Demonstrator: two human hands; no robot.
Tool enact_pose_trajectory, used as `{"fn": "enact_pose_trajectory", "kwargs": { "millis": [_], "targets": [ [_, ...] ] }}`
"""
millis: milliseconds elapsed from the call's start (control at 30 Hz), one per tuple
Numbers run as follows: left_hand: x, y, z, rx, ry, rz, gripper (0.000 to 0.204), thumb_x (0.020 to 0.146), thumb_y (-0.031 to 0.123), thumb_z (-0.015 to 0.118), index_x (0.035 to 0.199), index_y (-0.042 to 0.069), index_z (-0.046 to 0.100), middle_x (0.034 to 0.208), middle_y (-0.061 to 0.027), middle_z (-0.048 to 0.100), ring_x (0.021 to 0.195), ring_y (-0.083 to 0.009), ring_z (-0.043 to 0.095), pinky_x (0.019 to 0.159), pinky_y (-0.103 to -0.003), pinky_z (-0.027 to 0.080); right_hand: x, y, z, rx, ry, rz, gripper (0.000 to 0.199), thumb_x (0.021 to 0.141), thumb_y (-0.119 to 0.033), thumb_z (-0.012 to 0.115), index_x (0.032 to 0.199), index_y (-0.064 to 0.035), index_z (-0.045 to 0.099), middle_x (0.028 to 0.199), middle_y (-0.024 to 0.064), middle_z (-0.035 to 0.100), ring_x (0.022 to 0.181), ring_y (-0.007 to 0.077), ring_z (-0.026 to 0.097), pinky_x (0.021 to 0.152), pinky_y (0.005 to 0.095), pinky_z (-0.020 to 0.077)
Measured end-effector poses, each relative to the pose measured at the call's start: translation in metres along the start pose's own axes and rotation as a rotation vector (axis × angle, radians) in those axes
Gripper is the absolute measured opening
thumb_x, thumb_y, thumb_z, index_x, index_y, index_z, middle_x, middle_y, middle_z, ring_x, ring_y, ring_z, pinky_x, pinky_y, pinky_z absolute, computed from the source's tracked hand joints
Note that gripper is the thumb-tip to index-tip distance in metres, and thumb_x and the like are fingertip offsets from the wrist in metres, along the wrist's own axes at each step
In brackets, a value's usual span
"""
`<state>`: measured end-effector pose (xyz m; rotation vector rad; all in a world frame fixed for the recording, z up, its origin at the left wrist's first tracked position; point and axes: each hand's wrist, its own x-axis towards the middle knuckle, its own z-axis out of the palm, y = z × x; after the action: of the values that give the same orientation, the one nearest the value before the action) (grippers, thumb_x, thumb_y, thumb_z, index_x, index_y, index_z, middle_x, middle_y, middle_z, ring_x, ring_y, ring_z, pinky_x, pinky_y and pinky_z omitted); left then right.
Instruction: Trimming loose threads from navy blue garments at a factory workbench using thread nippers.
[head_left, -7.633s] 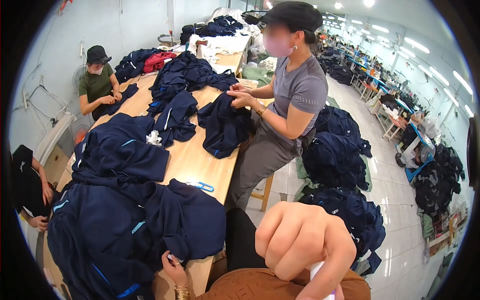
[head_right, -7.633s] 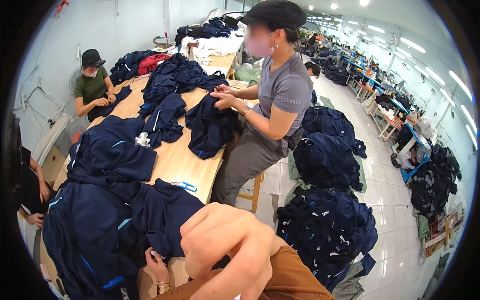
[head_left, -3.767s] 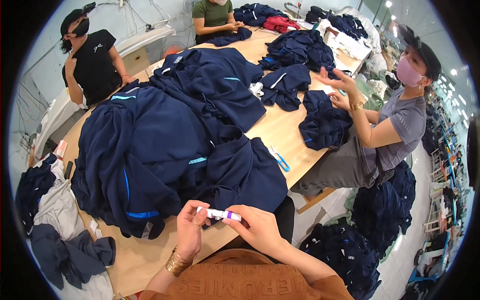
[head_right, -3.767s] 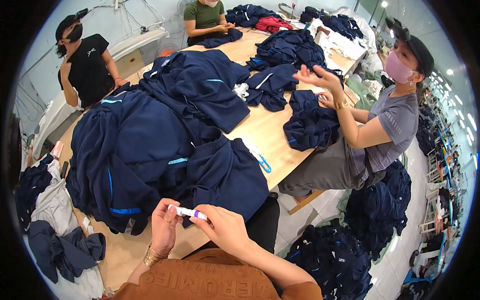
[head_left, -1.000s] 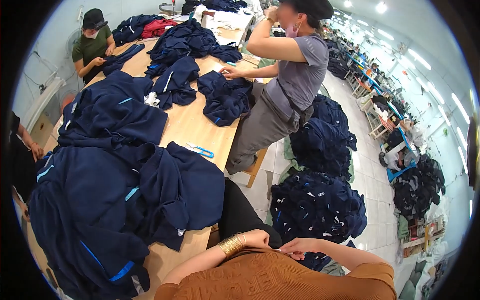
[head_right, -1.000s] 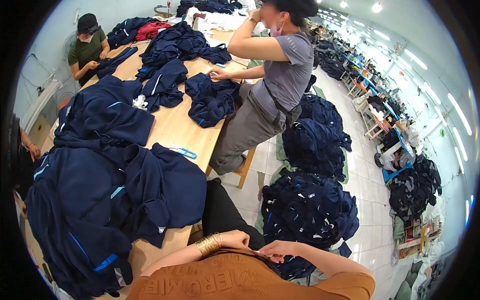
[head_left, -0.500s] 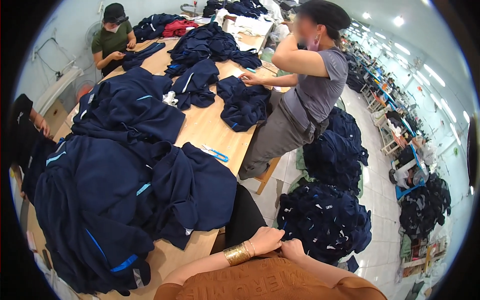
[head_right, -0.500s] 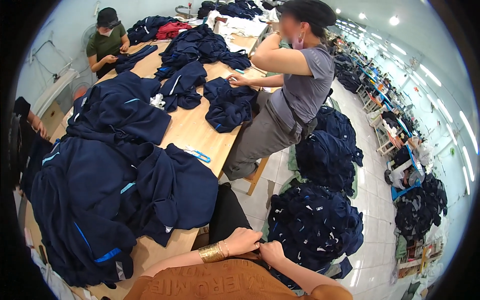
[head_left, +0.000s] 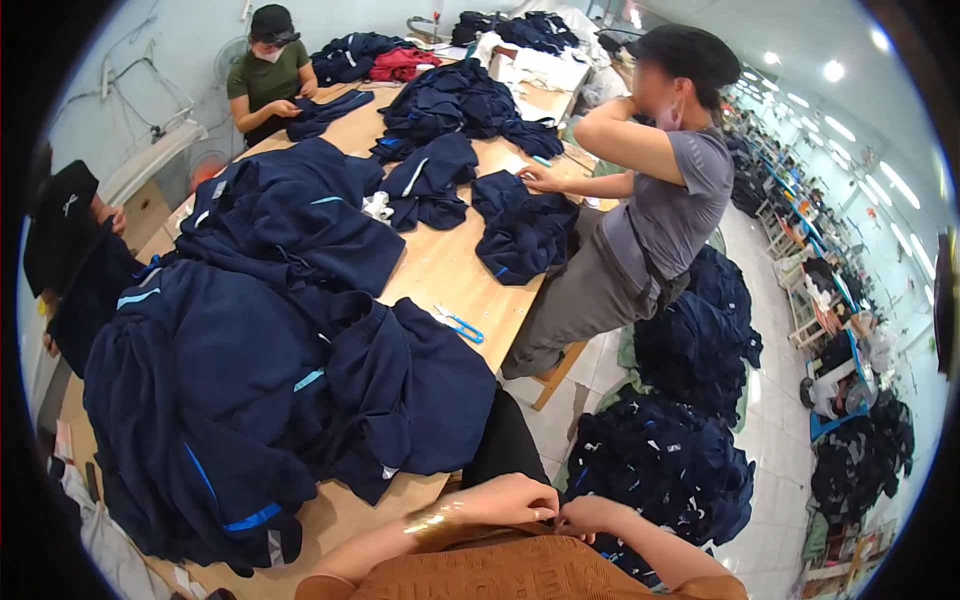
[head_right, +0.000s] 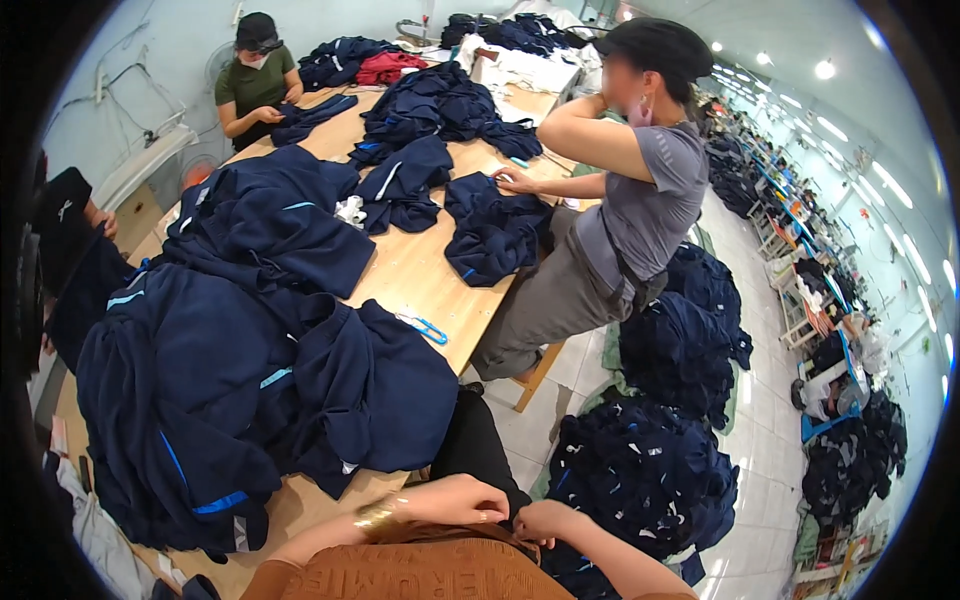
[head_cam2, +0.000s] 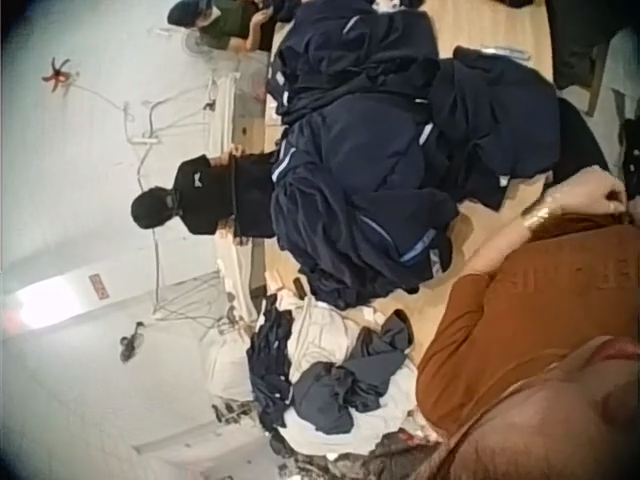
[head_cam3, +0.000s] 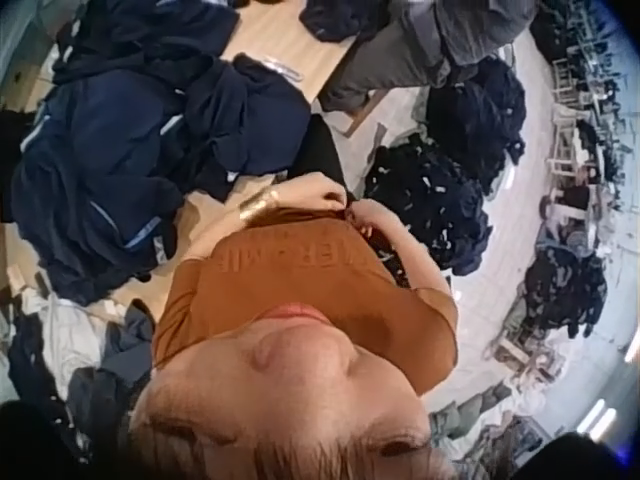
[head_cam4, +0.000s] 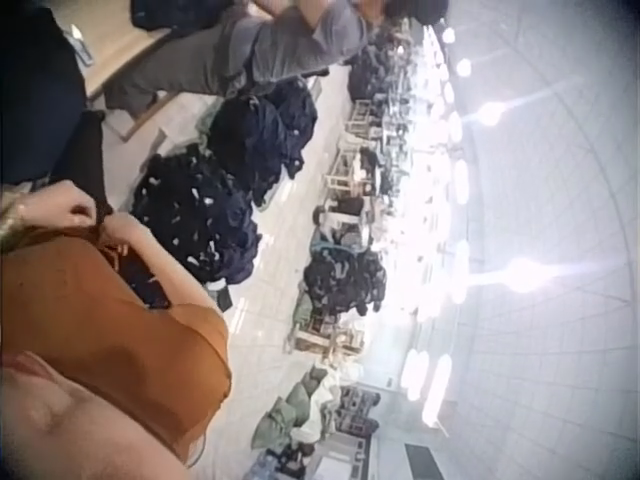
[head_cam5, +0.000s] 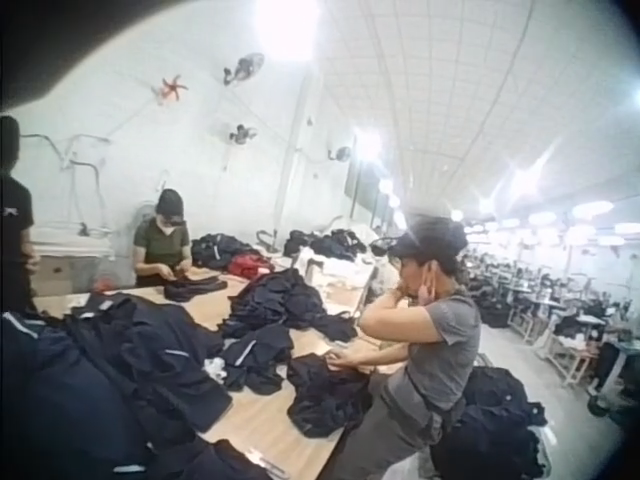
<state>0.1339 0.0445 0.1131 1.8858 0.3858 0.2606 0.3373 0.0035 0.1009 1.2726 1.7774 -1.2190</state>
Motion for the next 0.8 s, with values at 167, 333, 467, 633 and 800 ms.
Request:
{"fn": "enact_pose_trajectory", "kwargs": {
  "millis": [167,333,467,633,800],
  "targets": [
    [-0.115,0.137,-0.089,-0.351,0.263,0.445,0.01,0.082,0.011,0.061,0.078,0.002,0.061,0.086,-0.0085,0.066,0.071,-0.0199,0.063,0.063,-0.027,0.049,-0.117,-0.083,-0.128,0.054,0.597,-1.102,0.019,0.087,-0.019,0.055,0.091,-0.0071,0.069,0.078,0.0076,0.067,0.066,0.0113,0.062,0.06,0.027,0.0483],
    [-0.125,0.198,-0.083,-0.248,0.155,1.17,0.012,0.088,0.015,0.055,0.094,0.02,0.064,0.074,-0.0027,0.059,0.051,-0.0136,0.05,0.044,-0.02,0.029,-0.197,-0.141,-0.164,-0.157,0.222,-2.028,0.016,0.085,-0.013,0.055,0.074,-0.0055,0.065,0.071,0.0081,0.062,0.059,0.0128,0.058,0.057,0.0244,0.0469],
    [-0.129,0.201,-0.053,-0.125,0.338,1.084,0.017,0.087,0.01,0.053,0.087,0.024,0.062,0.074,-0.004,0.056,0.052,-0.0146,0.05,0.043,-0.021,0.029,-0.196,-0.17,-0.159,0.015,0.33,-2.237,0.028,0.088,-0.008,0.042,0.066,-0.0083,0.058,0.059,0.005,0.054,0.049,0.0119,0.052,0.051,0.0215,0.0441],
    [-0.13,0.201,-0.047,0.043,0.367,1.029,0.023,0.086,0.008,0.051,0.072,0.023,0.061,0.079,-0.0059,0.057,0.05,-0.0131,0.045,0.043,-0.023,0.032,-0.176,-0.181,-0.144,0.194,0.731,-2.483,0.035,0.089,-0.007,0.037,0.056,-0.0101,0.049,0.047,-0.0001,0.045,0.039,0.0066,0.046,0.045,0.0187,0.0422],
    [-0.123,0.207,-0.043,0.004,0.42,1.036,0.024,0.088,0.012,0.048,0.069,0.021,0.06,0.076,-0.0051,0.057,0.049,-0.012,0.045,0.043,-0.021,0.032,-0.173,-0.173,-0.151,0.158,0.559,-2.541,0.031,0.085,-0.004,0.037,0.057,-0.0102,0.047,0.05,0.0013,0.047,0.042,0.0091,0.049,0.045,0.0206,0.0436]
  ]
}}
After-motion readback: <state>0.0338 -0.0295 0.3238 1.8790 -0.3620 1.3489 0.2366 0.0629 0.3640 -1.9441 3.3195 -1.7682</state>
